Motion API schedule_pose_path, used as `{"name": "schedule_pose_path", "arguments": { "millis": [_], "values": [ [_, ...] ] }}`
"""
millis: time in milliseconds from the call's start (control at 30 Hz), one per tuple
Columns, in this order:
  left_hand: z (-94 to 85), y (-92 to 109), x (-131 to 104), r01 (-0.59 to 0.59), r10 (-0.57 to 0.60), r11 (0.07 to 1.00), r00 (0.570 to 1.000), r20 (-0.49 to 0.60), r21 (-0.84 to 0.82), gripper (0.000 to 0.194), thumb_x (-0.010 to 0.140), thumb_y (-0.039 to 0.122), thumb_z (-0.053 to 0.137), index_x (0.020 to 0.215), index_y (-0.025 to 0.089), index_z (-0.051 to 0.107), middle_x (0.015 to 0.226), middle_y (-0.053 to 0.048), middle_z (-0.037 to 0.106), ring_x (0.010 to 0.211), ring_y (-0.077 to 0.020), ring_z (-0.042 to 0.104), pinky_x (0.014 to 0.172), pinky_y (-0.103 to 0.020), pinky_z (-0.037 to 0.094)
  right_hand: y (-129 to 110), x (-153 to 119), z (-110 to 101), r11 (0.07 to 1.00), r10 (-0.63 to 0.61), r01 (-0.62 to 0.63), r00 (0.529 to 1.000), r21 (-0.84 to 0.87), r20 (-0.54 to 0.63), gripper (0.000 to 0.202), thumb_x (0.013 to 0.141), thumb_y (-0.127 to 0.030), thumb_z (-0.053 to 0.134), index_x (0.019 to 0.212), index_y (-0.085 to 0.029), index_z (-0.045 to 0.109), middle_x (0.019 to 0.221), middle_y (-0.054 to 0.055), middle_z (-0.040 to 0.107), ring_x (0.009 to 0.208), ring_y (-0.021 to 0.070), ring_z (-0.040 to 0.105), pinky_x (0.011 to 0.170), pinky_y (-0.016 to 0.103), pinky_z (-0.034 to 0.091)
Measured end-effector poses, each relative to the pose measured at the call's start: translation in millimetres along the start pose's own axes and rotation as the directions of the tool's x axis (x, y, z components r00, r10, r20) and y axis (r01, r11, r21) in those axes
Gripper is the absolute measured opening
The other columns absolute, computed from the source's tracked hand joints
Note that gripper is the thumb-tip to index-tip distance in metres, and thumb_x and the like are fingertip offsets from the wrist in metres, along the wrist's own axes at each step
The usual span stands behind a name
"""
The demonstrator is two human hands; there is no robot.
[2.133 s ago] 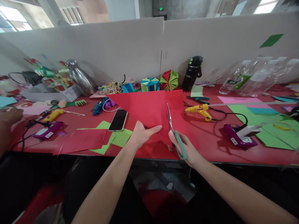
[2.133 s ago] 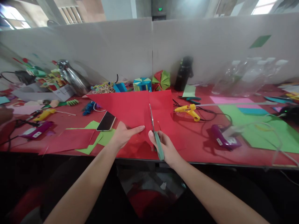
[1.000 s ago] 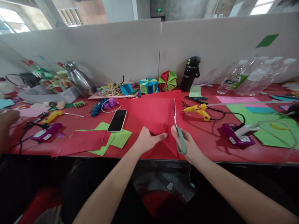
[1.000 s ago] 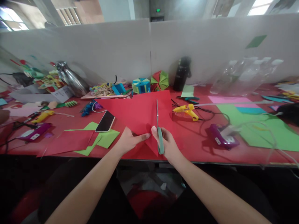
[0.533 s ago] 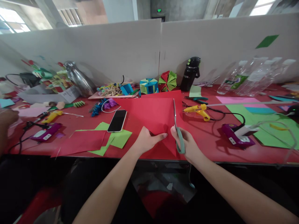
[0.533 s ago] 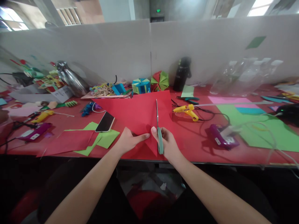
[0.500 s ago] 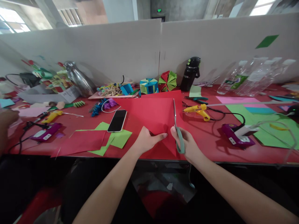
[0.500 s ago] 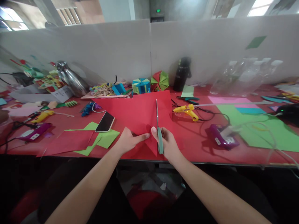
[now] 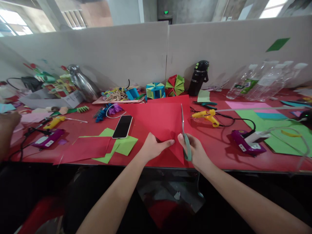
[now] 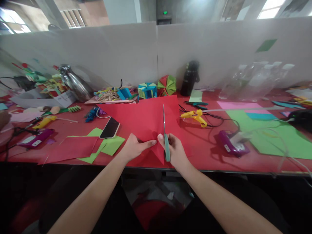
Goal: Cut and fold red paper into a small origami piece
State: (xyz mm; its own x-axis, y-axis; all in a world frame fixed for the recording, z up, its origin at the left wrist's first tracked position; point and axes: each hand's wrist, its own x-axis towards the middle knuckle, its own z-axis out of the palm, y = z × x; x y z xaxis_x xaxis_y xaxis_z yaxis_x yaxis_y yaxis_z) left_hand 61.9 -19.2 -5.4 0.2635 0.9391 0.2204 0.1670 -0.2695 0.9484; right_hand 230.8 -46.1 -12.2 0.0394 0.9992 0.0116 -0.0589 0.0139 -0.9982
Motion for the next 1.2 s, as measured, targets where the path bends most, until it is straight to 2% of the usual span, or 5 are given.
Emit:
{"name": "schedule_pose_path", "arguments": {
  "millis": [200,367,700,900,1200],
  "values": [
    [-1.7,0,0,0.015,-0.015,0.999,1.000,0.018,0.034,0.028,0.078,0.042,0.075,0.084,0.015,0.067,0.088,-0.008,0.073,0.084,-0.0242,0.068,0.075,-0.036,0.056,-2,-3,0,0.999,0.016,-0.016,1.000,0.031,0.019,0.050,0.078,-0.062,0.068,0.064,-0.023,0.041,0.055,-0.008,0.029,0.052,0.0103,0.023,0.050,0.028,0.025],
    [-1.6,-1,0,0.018,-0.018,1.000,1.000,0.007,-0.019,0.036,0.076,0.040,0.079,0.100,0.015,0.068,0.104,-0.010,0.074,0.097,-0.0260,0.069,0.086,-0.038,0.056,-9,-5,1,0.996,0.065,-0.067,0.997,0.051,0.040,0.050,0.080,-0.063,0.066,0.065,-0.025,0.038,0.053,-0.008,0.024,0.049,0.0108,0.019,0.048,0.030,0.022],
    [-0.6,1,0,0.040,-0.035,0.995,0.998,0.055,-0.093,0.041,0.075,0.035,0.081,0.108,0.014,0.069,0.113,-0.012,0.073,0.104,-0.0282,0.068,0.090,-0.040,0.056,-2,0,-2,0.999,-0.035,0.034,0.999,0.025,0.022,0.051,0.084,-0.061,0.062,0.064,-0.023,0.034,0.061,-0.007,0.025,0.055,0.0108,0.021,0.050,0.028,0.022],
    [0.3,0,1,0.051,-0.042,0.992,0.995,0.089,-0.111,0.041,0.077,0.033,0.079,0.111,0.014,0.068,0.117,-0.014,0.072,0.108,-0.0291,0.067,0.092,-0.042,0.054,-3,2,-5,0.999,0.014,-0.014,1.000,0.043,0.016,0.049,0.085,-0.058,0.064,0.067,-0.023,0.035,0.058,-0.008,0.024,0.051,0.0088,0.020,0.046,0.027,0.017],
    [1.5,0,-1,0.066,-0.059,0.985,0.997,0.048,-0.159,0.044,0.074,0.031,0.081,0.113,0.016,0.069,0.120,-0.013,0.071,0.110,-0.0308,0.067,0.096,-0.044,0.053,-3,9,-10,0.997,0.043,-0.039,0.998,0.070,-0.055,0.052,0.078,-0.064,0.067,0.066,-0.021,0.041,0.056,-0.007,0.036,0.048,0.0076,0.033,0.045,0.024,0.028]
  ]
}}
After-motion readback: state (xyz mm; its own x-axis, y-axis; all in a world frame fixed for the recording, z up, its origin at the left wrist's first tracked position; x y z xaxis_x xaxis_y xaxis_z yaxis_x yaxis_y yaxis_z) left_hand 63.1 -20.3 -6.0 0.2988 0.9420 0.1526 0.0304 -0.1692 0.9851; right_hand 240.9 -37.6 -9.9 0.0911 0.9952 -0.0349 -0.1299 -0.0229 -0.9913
